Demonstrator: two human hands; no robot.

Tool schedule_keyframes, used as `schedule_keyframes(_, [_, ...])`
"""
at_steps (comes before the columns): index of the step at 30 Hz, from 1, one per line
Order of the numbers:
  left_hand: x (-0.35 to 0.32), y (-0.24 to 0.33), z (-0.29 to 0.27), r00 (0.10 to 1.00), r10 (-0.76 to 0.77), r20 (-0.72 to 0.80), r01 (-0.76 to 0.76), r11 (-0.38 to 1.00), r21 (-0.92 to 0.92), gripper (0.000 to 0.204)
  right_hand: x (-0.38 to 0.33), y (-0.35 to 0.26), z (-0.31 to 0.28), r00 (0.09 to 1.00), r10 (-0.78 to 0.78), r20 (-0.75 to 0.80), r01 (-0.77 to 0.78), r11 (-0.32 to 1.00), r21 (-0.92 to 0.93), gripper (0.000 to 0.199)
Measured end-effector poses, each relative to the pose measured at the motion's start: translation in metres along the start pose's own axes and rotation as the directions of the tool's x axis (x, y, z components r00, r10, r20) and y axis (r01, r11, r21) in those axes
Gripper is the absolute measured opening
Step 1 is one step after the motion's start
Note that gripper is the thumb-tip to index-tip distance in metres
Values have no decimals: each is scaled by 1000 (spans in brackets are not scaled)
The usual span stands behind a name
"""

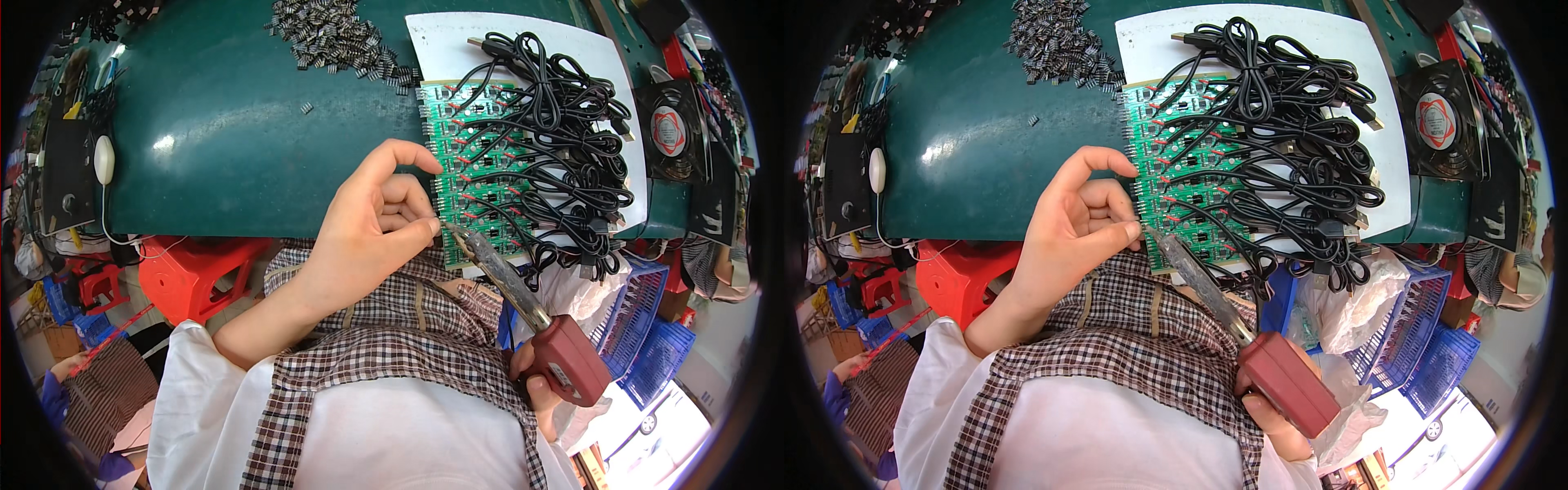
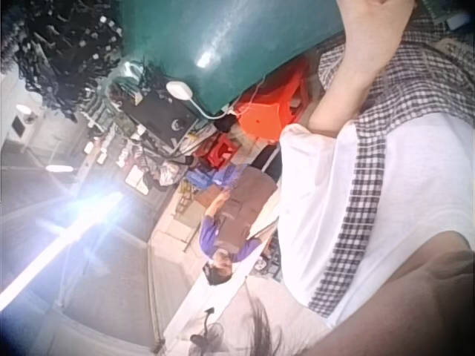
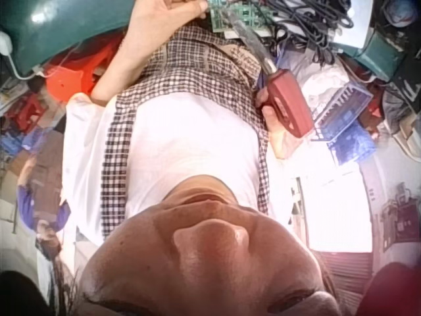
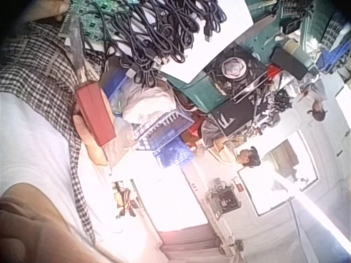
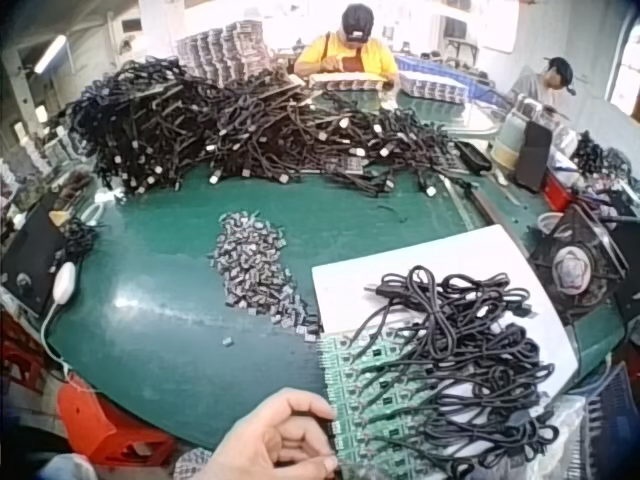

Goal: The person solders electronic components onto circuit boards connected to cables using a soldering gun and places completed boards into a crate.

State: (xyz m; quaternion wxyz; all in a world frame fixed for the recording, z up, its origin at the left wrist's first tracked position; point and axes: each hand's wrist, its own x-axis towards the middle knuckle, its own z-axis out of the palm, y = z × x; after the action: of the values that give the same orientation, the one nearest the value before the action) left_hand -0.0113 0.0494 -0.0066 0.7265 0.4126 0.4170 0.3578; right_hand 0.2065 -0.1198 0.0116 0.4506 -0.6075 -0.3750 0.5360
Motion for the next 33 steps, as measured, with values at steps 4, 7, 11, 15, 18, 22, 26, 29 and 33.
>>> schedule_keyframes(4, [-1,1,0,1000,3,-1,-3,1000,21,34,0,-1,1,999,-29,-37,31,999,34,48])
schedule_keyframes(7, [-3,3,2,1000,0,-20,2,998,65,37,0,-8,-1,1000,-3,-10,3,999,44,49])
schedule_keyframes(11, [-5,15,-16,995,47,-88,-28,976,215,36,-2,-6,5,996,-75,-38,81,975,206,61])
schedule_keyframes(15, [6,30,-57,862,420,-283,0,559,829,30,0,-2,2,989,-128,79,109,971,213,64])
schedule_keyframes(18, [13,30,-70,845,456,-280,45,462,886,27,1,-2,2,994,-91,57,80,982,170,65])
schedule_keyframes(22, [22,31,-74,855,454,-252,50,411,910,16,0,-7,4,997,-57,45,50,989,138,65])
schedule_keyframes(26, [24,32,-76,846,517,-132,-19,277,961,11,-1,-11,4,1000,13,7,-13,996,92,65])
schedule_keyframes(29, [20,32,-74,823,568,-6,-54,88,995,9,-2,-11,4,1000,24,-2,-24,995,94,65])
schedule_keyframes(33, [2,29,-56,932,310,-188,-129,770,625,11,-3,-6,8,995,-40,-89,49,993,111,69])
